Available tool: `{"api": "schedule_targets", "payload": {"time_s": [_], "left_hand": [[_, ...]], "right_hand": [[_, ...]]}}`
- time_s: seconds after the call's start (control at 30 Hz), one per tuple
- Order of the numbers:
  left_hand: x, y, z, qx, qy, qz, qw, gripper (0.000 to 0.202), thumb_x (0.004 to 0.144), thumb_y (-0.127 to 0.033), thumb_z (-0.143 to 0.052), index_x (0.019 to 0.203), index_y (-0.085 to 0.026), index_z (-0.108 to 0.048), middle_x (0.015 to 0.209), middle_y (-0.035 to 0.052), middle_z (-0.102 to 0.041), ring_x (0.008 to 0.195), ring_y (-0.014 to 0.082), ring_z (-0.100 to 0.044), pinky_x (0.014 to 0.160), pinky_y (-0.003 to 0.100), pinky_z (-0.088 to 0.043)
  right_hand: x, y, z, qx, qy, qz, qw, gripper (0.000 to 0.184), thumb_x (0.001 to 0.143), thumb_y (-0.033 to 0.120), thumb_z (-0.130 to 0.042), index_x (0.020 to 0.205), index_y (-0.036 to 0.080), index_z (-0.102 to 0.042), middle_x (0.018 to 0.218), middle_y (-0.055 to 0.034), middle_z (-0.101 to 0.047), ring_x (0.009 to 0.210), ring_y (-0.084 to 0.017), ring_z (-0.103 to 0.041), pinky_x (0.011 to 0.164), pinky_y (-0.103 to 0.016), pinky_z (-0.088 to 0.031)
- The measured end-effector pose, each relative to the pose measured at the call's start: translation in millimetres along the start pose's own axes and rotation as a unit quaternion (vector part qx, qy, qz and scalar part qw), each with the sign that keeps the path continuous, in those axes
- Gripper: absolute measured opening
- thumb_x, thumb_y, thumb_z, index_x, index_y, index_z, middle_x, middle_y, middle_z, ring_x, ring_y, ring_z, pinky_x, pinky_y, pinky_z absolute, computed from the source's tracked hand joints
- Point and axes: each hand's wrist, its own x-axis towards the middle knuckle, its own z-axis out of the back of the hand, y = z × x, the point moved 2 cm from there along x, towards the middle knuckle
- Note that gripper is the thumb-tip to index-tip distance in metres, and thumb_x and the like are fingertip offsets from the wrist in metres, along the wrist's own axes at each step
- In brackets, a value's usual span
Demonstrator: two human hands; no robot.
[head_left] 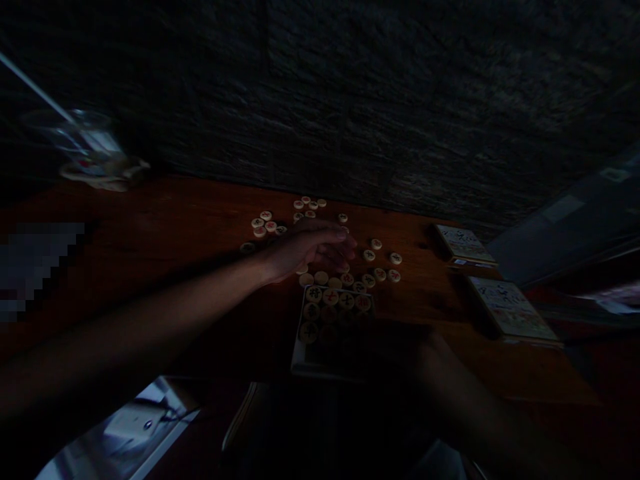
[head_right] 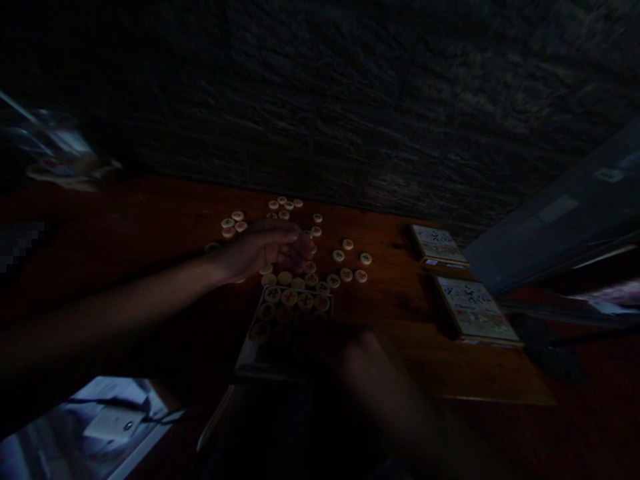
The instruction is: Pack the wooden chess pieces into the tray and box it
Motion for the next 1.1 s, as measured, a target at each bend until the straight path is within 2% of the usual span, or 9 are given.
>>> {"api": "schedule_targets", "payload": {"time_s": [0.1,0.27,0.57,0.83,0.97,1.03,1.1], "left_hand": [[0,0,-0.6,-0.005,0.01,0.013,1.0,0.026,0.085,-0.036,-0.077,0.092,-0.012,-0.08,0.089,0.013,-0.08,0.074,0.0203,-0.076,0.072,0.033,-0.061],[0,0,-1.5,-0.012,0.016,0.021,1.0,0.025,0.086,-0.035,-0.077,0.093,-0.01,-0.079,0.089,0.0133,-0.081,0.073,0.0199,-0.076,0.072,0.032,-0.061],[1,2,0.5,-0.024,0.036,0.027,0.999,0.027,0.086,-0.036,-0.078,0.094,-0.01,-0.079,0.091,0.0125,-0.081,0.075,0.0197,-0.077,0.073,0.032,-0.062],[0,2,1.1,-0.018,0.036,0.025,0.999,0.027,0.086,-0.037,-0.077,0.094,-0.011,-0.08,0.091,0.0122,-0.081,0.076,0.0204,-0.077,0.073,0.033,-0.062],[2,-1,2.9,0.001,0.005,-0.004,1.0,0.029,0.086,-0.04,-0.074,0.093,-0.012,-0.08,0.089,0.0127,-0.08,0.075,0.0212,-0.076,0.071,0.034,-0.061],[4,-6,8.6,0.011,-0.043,-0.04,0.998,0.028,0.085,-0.04,-0.072,0.088,-0.012,-0.079,0.085,0.0114,-0.08,0.071,0.0202,-0.074,0.068,0.032,-0.06],[8,-12,18.4,0.025,-0.12,-0.088,0.989,0.026,0.084,-0.038,-0.07,0.082,-0.014,-0.077,0.078,0.009,-0.078,0.065,0.0181,-0.072,0.062,0.029,-0.058]], "right_hand": [[1,-1,-2,-0.007,0.015,0.001,1.0,0.056,0.085,-0.005,-0.067,0.122,0.035,-0.081,0.11,-0.0011,-0.084,0.083,-0.019,-0.082,0.073,-0.024,-0.066],[2,-1,-2,-0.01,0.016,-0.002,1.0,0.05,0.09,-0.001,-0.065,0.123,0.034,-0.081,0.112,-0.0023,-0.084,0.092,-0.019,-0.082,0.081,-0.025,-0.066],[5,3,-1,-0.058,0.063,-0.046,0.995,0.047,0.095,0.004,-0.063,0.129,0.033,-0.078,0.116,-0.0029,-0.083,0.094,-0.016,-0.081,0.085,-0.021,-0.062],[5,6,-1,-0.032,0.02,-0.027,0.999,0.04,0.092,0.0,-0.065,0.113,0.028,-0.083,0.106,-0.0031,-0.084,0.09,-0.017,-0.081,0.081,-0.022,-0.063],[-2,7,9,-0.049,-0.016,0.014,0.999,0.037,0.092,0.001,-0.062,0.11,0.026,-0.083,0.107,-0.0043,-0.083,0.087,-0.016,-0.08,0.077,-0.021,-0.062],[-2,6,25,-0.069,-0.075,0.013,0.995,0.027,0.093,0.008,-0.064,0.103,0.024,-0.083,0.098,-0.0047,-0.083,0.082,-0.017,-0.079,0.073,-0.024,-0.061],[4,-1,46,-0.075,-0.135,-0.027,0.988,0.016,0.093,0.017,-0.067,0.088,0.022,-0.082,0.088,-0.0045,-0.082,0.073,-0.018,-0.077,0.066,-0.026,-0.058]]}}
